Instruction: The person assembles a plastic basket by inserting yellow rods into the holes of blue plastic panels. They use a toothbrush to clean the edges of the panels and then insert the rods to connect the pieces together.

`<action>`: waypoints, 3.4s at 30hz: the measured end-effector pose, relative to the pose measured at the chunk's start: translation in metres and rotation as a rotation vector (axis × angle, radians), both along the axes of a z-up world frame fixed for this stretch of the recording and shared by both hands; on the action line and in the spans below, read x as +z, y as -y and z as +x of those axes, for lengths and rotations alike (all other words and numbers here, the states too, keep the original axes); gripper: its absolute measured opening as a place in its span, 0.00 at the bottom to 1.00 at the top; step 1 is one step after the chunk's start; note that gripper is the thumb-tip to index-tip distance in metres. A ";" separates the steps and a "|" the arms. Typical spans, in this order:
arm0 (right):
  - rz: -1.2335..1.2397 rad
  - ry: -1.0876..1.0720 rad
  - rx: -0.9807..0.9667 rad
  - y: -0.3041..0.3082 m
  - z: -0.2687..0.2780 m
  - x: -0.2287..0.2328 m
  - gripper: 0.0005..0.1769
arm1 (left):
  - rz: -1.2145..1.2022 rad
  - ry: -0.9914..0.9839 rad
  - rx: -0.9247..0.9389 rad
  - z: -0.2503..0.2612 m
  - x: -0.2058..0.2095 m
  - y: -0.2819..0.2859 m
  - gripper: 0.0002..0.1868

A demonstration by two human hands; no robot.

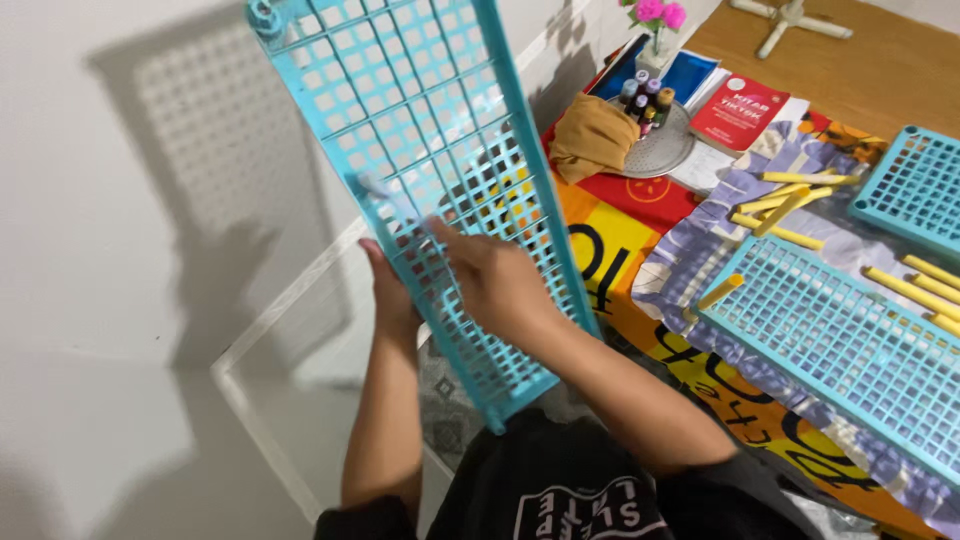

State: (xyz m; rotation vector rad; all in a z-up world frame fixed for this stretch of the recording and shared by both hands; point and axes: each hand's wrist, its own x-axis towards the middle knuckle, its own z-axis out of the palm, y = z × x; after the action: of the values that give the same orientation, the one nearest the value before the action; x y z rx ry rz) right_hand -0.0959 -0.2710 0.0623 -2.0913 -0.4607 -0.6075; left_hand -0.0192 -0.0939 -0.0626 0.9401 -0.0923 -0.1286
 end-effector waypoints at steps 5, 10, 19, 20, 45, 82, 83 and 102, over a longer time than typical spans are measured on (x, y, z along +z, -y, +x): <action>-0.384 0.042 -0.496 0.072 0.044 -0.082 0.37 | -0.080 0.203 -0.231 -0.018 0.013 -0.003 0.46; -0.592 -0.167 -0.485 0.079 -0.035 -0.144 0.40 | 0.120 0.365 0.002 -0.025 0.053 -0.003 0.48; -0.316 0.065 -0.464 0.118 -0.013 -0.100 0.31 | 0.322 0.302 -0.005 -0.064 0.106 -0.018 0.50; -0.321 0.124 -0.485 0.122 0.004 -0.077 0.34 | 0.336 0.299 -0.014 -0.067 0.112 -0.016 0.50; -0.496 0.268 -0.485 0.091 0.070 -0.011 0.26 | 0.633 0.230 0.026 -0.108 0.121 -0.042 0.49; -0.483 0.290 -0.252 0.041 0.082 -0.002 0.25 | 0.864 0.217 0.245 -0.146 0.117 -0.069 0.41; -0.500 0.311 -0.256 0.042 0.088 -0.003 0.27 | 0.847 0.219 0.242 -0.149 0.118 -0.069 0.42; -0.518 0.069 -0.255 0.050 0.055 0.033 0.21 | 0.875 0.149 0.236 -0.148 0.114 -0.069 0.44</action>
State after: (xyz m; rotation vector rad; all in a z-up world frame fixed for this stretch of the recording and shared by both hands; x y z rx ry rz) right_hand -0.0411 -0.3214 0.0953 -2.6553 -0.4245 -0.7705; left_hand -0.1668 -0.0244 0.0514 1.8252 -0.0607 0.1372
